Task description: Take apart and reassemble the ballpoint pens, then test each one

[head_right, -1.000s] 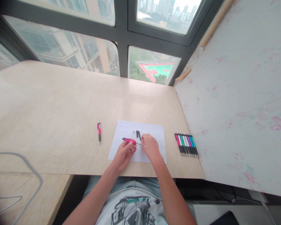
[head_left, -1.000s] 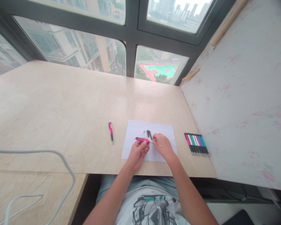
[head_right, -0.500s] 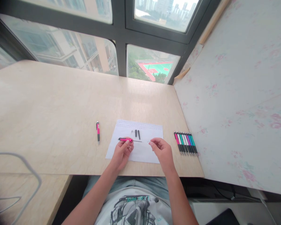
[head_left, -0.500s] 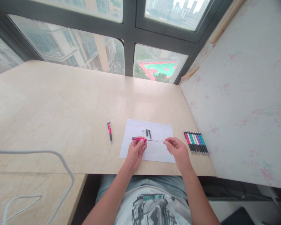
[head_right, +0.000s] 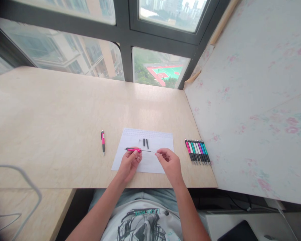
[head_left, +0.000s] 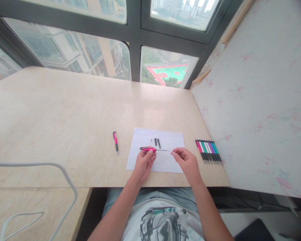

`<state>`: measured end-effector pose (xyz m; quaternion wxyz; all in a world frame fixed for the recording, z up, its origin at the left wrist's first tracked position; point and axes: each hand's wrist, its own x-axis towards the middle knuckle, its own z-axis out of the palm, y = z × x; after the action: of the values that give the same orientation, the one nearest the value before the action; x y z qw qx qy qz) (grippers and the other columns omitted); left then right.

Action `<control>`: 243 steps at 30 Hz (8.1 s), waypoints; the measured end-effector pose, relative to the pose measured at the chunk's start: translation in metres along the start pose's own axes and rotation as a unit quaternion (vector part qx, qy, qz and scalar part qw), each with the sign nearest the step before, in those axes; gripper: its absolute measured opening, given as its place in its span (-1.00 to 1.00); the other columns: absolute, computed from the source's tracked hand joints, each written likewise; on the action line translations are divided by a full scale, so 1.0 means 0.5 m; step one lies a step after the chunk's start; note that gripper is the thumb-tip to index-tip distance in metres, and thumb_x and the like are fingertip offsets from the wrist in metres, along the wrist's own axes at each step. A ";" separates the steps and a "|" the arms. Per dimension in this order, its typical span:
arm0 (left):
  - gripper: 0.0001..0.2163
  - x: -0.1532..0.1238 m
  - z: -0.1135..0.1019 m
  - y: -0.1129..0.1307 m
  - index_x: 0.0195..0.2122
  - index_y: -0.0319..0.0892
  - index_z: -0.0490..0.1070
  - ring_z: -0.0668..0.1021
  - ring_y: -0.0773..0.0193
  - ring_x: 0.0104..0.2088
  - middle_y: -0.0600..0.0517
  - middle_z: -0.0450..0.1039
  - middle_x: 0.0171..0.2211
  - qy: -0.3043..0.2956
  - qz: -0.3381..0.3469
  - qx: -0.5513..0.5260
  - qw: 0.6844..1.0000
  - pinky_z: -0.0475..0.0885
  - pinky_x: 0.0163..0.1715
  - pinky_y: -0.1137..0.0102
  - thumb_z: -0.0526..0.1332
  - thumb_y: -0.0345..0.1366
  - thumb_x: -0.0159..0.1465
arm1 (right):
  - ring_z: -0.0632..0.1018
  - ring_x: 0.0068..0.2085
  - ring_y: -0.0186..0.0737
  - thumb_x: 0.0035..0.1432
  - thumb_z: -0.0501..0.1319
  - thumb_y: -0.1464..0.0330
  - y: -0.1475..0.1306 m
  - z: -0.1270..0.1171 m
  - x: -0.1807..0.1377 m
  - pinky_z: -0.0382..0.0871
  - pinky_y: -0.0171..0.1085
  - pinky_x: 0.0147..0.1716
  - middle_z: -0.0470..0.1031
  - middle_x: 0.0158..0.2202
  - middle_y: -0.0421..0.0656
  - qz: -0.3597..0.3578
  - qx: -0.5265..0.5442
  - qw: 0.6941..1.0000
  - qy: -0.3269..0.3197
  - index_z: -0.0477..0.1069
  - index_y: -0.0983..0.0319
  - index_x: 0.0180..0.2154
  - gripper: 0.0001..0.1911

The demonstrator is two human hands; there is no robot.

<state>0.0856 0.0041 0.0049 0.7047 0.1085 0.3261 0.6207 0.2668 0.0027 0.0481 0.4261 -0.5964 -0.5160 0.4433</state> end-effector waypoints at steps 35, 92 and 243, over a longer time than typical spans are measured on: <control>-0.82 -0.004 -0.005 -0.005 -0.26 -0.27 0.53 0.52 0.40 -0.35 -0.01 0.50 -0.33 -0.030 -0.021 0.007 0.999 0.44 -0.31 0.53 0.41 -0.38 0.11 | 0.50 -0.37 -0.26 0.15 0.19 0.34 -0.011 0.032 0.006 0.37 -0.30 -0.41 0.55 -0.22 -0.13 -0.093 -0.182 0.976 -0.073 0.41 0.20 -0.03 -0.67; -0.81 -0.015 0.004 -0.010 -0.29 -0.18 0.53 0.53 0.31 -0.32 -0.01 0.53 -0.30 0.038 0.054 0.131 0.989 0.43 -0.21 0.40 0.43 -0.30 0.08 | 0.54 -0.29 -0.14 0.22 0.18 0.23 0.024 0.044 -0.004 0.45 -0.22 -0.30 0.54 -0.31 -0.09 -0.079 -0.045 0.994 -0.055 0.50 0.20 -0.25 -0.80; -0.84 -0.037 -0.008 -0.036 -0.30 -0.17 0.54 0.45 0.43 -0.41 0.06 0.43 -0.36 0.029 0.032 0.024 0.999 0.39 -0.34 0.51 0.42 -0.30 0.10 | 0.49 -0.30 -0.19 0.21 0.19 0.23 0.036 0.157 0.103 0.23 -0.29 -0.40 0.49 -0.32 -0.15 -0.083 -0.330 0.940 -0.010 0.40 0.20 -0.17 -0.79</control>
<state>0.0975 -0.0182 -0.0020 0.6720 0.1178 0.3569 0.6381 0.1988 0.0557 0.0071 0.2351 -0.6539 -0.6857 0.2168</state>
